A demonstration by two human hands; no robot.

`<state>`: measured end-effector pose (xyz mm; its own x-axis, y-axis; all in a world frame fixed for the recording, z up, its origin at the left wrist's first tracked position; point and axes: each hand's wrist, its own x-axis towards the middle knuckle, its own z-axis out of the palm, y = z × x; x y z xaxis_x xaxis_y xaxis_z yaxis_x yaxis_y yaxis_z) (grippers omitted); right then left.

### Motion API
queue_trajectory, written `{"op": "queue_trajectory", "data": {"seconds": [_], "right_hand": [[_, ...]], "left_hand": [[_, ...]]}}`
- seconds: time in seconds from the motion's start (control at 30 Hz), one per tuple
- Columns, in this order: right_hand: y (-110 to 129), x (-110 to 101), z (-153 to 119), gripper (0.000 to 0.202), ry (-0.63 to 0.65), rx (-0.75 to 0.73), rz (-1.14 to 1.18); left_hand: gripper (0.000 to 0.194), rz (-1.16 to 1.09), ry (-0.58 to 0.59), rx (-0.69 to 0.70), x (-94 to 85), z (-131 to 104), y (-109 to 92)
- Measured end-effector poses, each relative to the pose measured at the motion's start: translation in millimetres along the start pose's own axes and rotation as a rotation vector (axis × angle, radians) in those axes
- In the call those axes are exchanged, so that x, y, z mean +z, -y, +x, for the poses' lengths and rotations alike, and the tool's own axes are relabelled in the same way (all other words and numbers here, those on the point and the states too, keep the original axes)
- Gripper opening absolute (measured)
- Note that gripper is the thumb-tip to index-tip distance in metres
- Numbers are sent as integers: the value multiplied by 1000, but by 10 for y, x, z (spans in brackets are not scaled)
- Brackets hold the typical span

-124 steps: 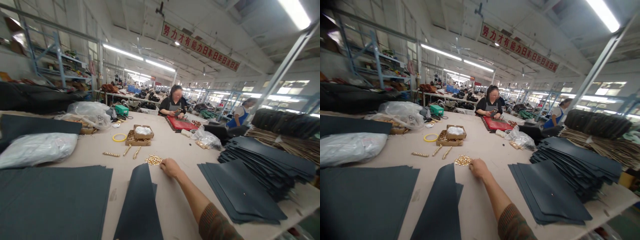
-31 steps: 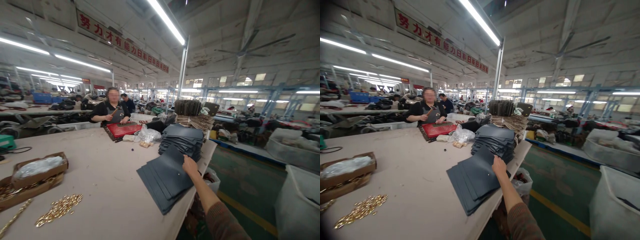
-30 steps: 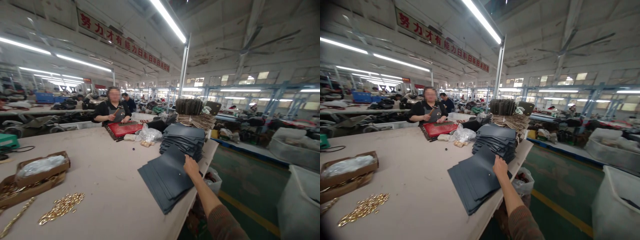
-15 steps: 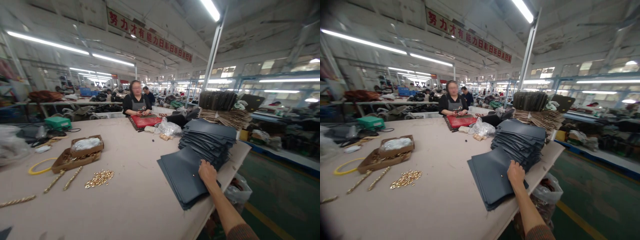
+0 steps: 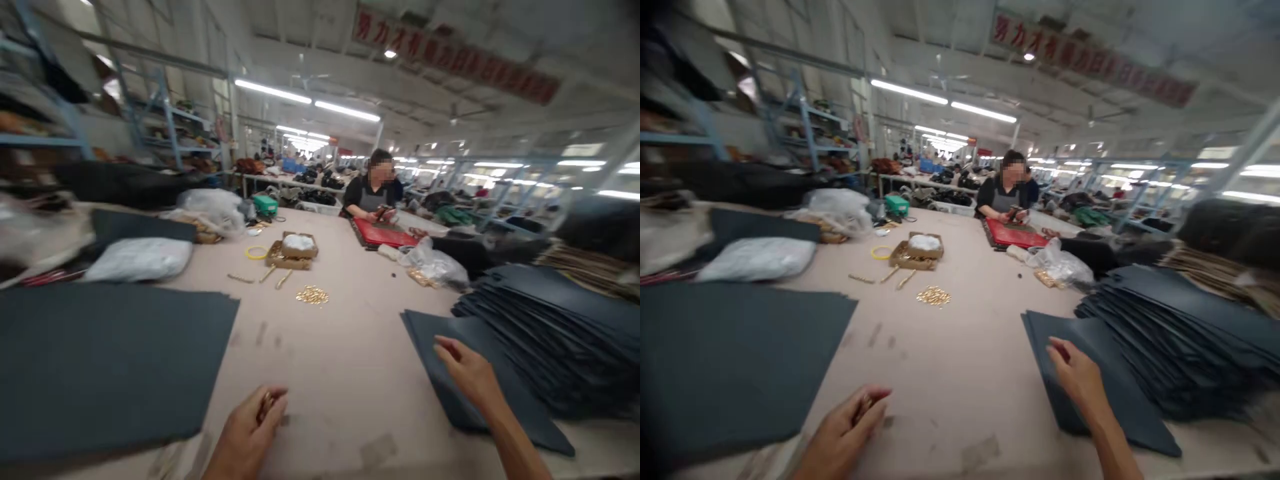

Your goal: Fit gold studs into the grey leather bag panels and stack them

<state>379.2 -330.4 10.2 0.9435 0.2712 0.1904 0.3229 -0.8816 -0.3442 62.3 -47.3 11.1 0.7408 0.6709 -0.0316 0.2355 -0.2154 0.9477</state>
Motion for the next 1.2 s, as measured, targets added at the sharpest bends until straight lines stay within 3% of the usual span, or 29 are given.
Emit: {"op": "queue_trajectory", "data": {"seconds": [0.07, 0.17, 0.3, 0.4, 0.53, 0.63, 0.77, 0.87, 0.93, 1.0, 1.1, 1.2], "right_hand": [[534, 65, -263, 37, 111, -114, 314], [1391, 102, -820, 35, 352, -349, 635], [2334, 111, -1438, 21, 440, -713, 748], [2786, 140, -1650, 23, 532, -968, 774], [3120, 263, -1802, 21, 640, -1152, 742], [3280, 372, -1927, 17, 643, -1212, 756], [3544, 547, -1986, 14, 697, -1052, 809], [3846, 801, -1863, 14, 594, -962, 745], [4058, 1000, -1749, 16, 485, -1023, 652], [4213, 1139, -1663, 18, 412, -1108, 531], [4240, 1123, -1627, 20, 420, -1200, 364], [4045, 904, -1673, 17, 656, -1207, 285]], "left_hand": [[40, -118, 92, -105, -115, -20, -7], [41, -173, 114, -139, -289, -120, -41], [35, -130, 107, -74, -498, -299, -79], [29, -123, 130, -40, -663, -402, -58], [24, -124, 83, 22, -885, -529, 30], [22, -161, 53, -39, -1037, -628, 119], [26, -261, -42, -181, -1234, -740, 308], [37, -355, -265, -273, -1347, -809, 517], [46, -397, -448, -288, -1387, -845, 647], [54, -433, -559, -300, -1400, -866, 732], [59, -500, -604, -311, -1386, -882, 768], [53, -583, -527, -310, -1360, -904, 753]]}}
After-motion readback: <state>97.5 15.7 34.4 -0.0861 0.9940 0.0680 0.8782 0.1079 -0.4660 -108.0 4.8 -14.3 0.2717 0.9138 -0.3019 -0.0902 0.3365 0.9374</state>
